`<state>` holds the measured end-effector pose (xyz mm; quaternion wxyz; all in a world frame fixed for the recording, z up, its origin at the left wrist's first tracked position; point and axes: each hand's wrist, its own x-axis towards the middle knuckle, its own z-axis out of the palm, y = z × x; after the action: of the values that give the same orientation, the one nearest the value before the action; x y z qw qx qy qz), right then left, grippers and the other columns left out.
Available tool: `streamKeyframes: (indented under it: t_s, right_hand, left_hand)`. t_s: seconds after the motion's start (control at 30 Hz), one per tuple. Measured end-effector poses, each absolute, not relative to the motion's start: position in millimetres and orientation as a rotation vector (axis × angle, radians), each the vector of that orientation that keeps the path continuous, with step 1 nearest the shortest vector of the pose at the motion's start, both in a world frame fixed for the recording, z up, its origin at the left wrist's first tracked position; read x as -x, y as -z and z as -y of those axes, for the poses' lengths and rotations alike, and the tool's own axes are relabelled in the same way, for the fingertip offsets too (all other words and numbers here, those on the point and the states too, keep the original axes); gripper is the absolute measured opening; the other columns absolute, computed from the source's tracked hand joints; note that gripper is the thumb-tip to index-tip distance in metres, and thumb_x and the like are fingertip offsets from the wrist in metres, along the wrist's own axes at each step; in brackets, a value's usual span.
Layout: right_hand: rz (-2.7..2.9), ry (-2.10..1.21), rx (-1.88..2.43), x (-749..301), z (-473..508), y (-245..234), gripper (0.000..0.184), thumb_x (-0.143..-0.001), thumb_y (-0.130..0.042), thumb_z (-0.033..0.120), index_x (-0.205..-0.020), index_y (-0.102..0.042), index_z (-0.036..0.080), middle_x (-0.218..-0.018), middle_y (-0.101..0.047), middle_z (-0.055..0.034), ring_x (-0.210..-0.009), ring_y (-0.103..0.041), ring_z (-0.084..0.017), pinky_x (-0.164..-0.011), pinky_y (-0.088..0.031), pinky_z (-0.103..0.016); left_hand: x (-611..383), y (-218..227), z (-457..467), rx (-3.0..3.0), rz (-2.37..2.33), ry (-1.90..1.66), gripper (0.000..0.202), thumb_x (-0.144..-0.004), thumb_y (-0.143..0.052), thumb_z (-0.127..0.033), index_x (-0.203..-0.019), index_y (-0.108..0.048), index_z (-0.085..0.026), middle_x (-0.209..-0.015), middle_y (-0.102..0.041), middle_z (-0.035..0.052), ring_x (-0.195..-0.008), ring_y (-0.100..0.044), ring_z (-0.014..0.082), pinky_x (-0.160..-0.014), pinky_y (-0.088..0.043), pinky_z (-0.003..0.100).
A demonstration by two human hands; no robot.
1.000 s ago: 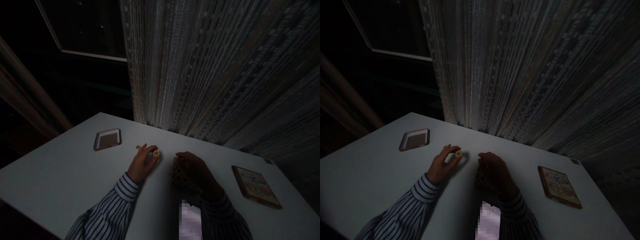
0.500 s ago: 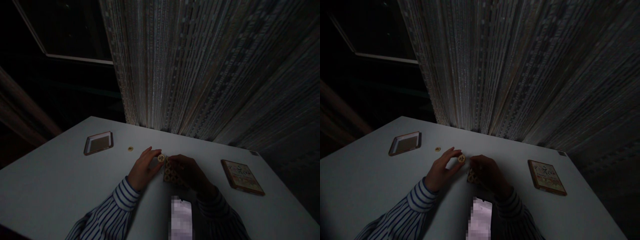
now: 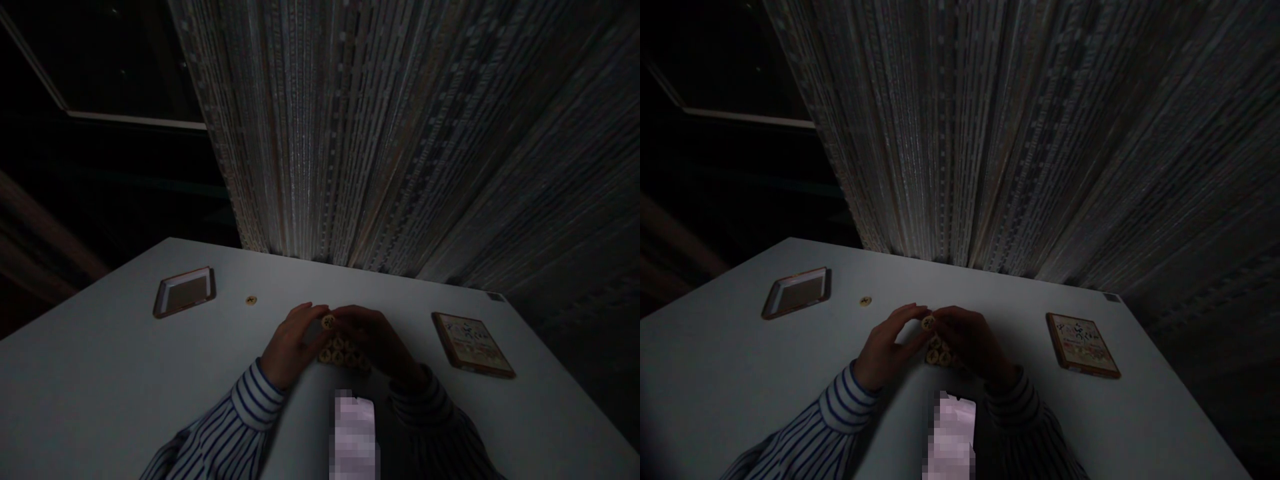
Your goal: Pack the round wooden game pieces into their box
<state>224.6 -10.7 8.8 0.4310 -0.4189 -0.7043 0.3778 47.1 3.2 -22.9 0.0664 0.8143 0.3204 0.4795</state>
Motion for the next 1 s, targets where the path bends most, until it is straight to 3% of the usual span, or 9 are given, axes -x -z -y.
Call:
streamKeyframes:
  t_s: [0.2,0.43,0.8,1.0]
  right_hand:
    - [1.727,-0.946,1.085,-228,10,-8,0.021,-0.081,-0.057,0.037,-0.089,-0.066,0.019,-0.081,-0.071,-0.0029,-0.079,-0.066,-0.017,-0.071,-0.053,-0.030]
    - [1.677,-0.977,1.097,-232,7,0,0.021,-0.080,-0.059,0.035,-0.093,-0.064,0.020,-0.086,-0.071,-0.0032,-0.080,-0.066,-0.016,-0.071,-0.053,-0.029]
    - [1.756,-0.937,1.142,-232,4,7,0.014,-0.082,-0.059,0.030,-0.084,-0.064,0.018,-0.078,-0.067,-0.0009,-0.074,-0.062,-0.014,-0.069,-0.049,-0.026]
    - [1.811,-0.918,1.168,-233,2,8,0.014,-0.085,-0.055,0.027,-0.088,-0.066,0.019,-0.085,-0.070,-0.0020,-0.081,-0.064,-0.015,-0.074,-0.049,-0.027]
  left_hand:
    - [-54,27,-3,-2.280,-1.037,-1.371,0.030,-0.081,-0.061,-0.029,-0.108,-0.057,-0.020,-0.099,-0.068,0.0083,-0.092,-0.065,0.0203,-0.082,-0.056,0.038]
    - [-60,41,-7,-2.181,-1.052,-1.364,0.018,-0.082,-0.058,-0.023,-0.098,-0.063,-0.020,-0.090,-0.071,0.0057,-0.081,-0.067,0.0175,-0.075,-0.056,0.032]
    - [-63,53,-6,-2.270,-1.030,-1.392,0.019,-0.082,-0.057,-0.023,-0.099,-0.063,-0.020,-0.089,-0.071,0.0059,-0.081,-0.066,0.0179,-0.075,-0.056,0.033]
    - [-61,59,-6,-2.132,-1.069,-1.340,0.022,-0.079,-0.059,-0.022,-0.099,-0.066,-0.018,-0.091,-0.072,0.0070,-0.081,-0.067,0.0184,-0.076,-0.056,0.033]
